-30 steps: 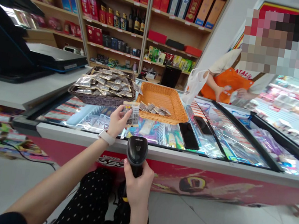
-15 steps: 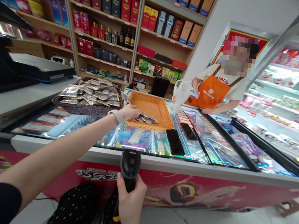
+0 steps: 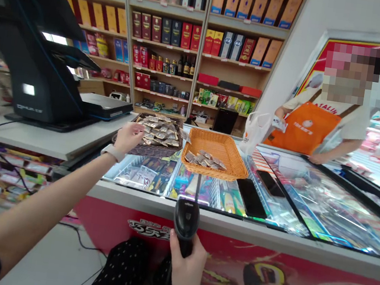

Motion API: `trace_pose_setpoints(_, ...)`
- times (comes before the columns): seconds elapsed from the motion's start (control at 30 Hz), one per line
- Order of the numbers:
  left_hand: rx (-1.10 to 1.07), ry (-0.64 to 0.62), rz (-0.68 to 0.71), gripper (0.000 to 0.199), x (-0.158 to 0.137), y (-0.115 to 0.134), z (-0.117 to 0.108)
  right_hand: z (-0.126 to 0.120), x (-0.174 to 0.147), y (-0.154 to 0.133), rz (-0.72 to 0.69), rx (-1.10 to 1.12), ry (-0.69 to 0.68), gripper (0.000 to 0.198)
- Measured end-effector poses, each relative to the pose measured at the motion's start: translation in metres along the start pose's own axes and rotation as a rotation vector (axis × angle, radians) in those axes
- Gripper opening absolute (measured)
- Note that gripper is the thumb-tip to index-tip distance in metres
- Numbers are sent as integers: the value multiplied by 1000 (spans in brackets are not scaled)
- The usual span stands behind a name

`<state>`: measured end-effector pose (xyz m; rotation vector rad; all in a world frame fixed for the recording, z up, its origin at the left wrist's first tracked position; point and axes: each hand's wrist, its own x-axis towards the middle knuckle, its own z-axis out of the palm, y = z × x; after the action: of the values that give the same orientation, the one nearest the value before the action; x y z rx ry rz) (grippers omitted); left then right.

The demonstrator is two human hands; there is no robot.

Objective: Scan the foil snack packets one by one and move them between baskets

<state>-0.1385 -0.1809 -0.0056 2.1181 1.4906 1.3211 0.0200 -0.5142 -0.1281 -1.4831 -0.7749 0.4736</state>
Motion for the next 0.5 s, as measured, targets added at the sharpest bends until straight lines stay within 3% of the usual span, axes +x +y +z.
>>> trace_pose_setpoints(0.13, 383, -29, -278, 62, 35, -38, -23, 3, -2, -3, -3, -11, -14, 39)
trace_pose_setpoints(0.23, 429, -167, -397, 68, 49, -57, -28, 4, -3, -4, -8, -17, -3, 40)
trace_pose_setpoints(0.33, 353, -222, -407, 60, 51, -64, -28, 5, -2, -5, -8, -21, 1, 40)
trace_pose_setpoints(0.5, 328, -76, -344, 58, 47, -58, -22, 5, -1, -5, -33, -21, 1, 39)
